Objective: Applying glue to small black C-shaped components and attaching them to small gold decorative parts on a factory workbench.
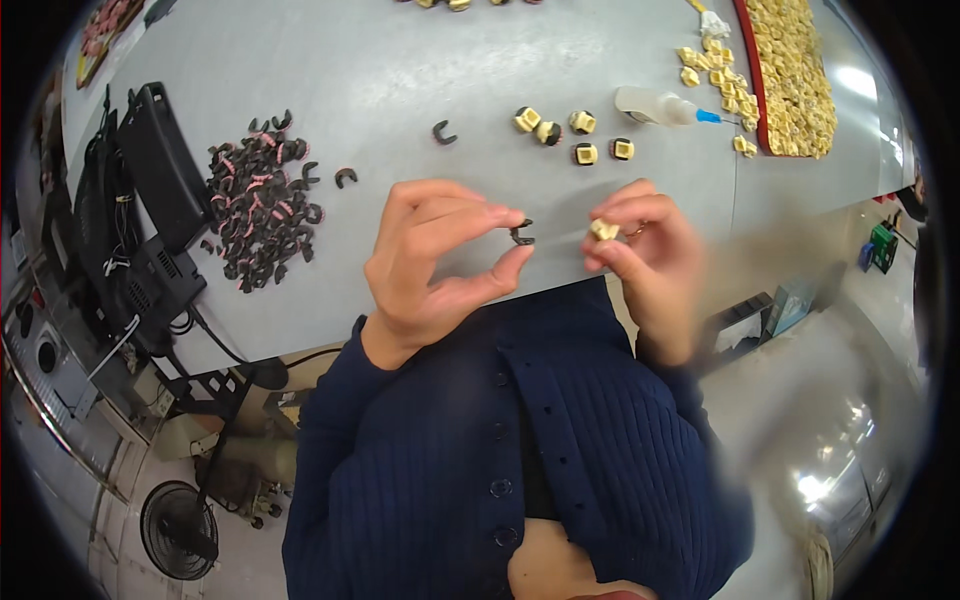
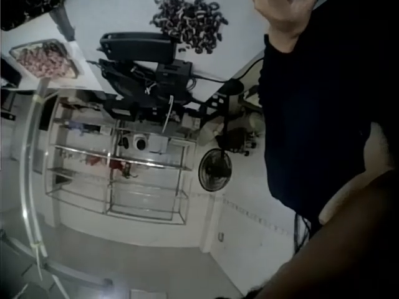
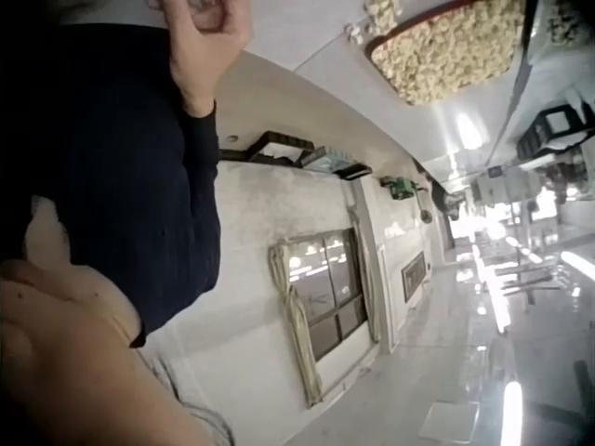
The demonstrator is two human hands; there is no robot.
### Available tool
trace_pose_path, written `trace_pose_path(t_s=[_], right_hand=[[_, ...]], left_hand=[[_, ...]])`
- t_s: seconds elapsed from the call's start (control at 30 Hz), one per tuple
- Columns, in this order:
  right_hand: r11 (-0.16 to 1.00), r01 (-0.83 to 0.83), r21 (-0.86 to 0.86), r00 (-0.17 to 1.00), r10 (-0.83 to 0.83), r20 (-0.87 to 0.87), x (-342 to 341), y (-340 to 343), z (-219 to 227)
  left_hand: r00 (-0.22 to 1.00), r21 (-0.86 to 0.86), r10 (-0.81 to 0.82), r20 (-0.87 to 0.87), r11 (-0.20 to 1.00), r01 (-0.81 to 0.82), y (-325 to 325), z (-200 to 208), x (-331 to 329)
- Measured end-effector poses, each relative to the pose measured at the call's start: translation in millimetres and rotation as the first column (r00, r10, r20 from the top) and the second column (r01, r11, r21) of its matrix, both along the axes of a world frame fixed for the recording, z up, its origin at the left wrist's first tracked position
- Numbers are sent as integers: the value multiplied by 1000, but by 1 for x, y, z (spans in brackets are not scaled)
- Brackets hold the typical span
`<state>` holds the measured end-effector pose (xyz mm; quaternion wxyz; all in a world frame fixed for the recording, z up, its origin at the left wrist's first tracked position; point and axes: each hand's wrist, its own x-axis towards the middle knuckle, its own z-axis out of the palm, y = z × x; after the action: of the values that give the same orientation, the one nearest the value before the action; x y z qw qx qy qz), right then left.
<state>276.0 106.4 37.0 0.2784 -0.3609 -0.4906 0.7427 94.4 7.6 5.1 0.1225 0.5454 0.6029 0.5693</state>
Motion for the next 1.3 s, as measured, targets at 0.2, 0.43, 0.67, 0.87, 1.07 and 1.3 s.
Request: trace_pose_path(t_s=[0.2, 0.43, 0.67, 0.87, 1.07, 1.3], right_hand=[[966, -78, -245, 993, 98, 72, -18, -7, 8], [937, -145, -318, 988, 157, 11, -18, -7, -2], [909, -172, -379, 985, 172, -35, -18, -7, 0], [908, -192, -374, 981, 194, -33, -14, -7, -2], [984, -138, -115, 990, 133, -55, -6, 4, -8], [961, 52, 273, 966, -118, 229, -8, 8, -10]], left_hand=[[1000, 44, -5, 6, 999, 5, -2, 0, 1], [996, 14, -79, -38, 997, 79, -7, 0, -3], [993, -1, -95, -67, 996, 95, -7, 0, 0], [992, 8, -80, -94, 997, 81, -7, 6, 5], [977, -49, 73, -202, 995, -85, -1, 8, -7], [898, -256, 279, -341, 892, -374, 20, 6, -13]])
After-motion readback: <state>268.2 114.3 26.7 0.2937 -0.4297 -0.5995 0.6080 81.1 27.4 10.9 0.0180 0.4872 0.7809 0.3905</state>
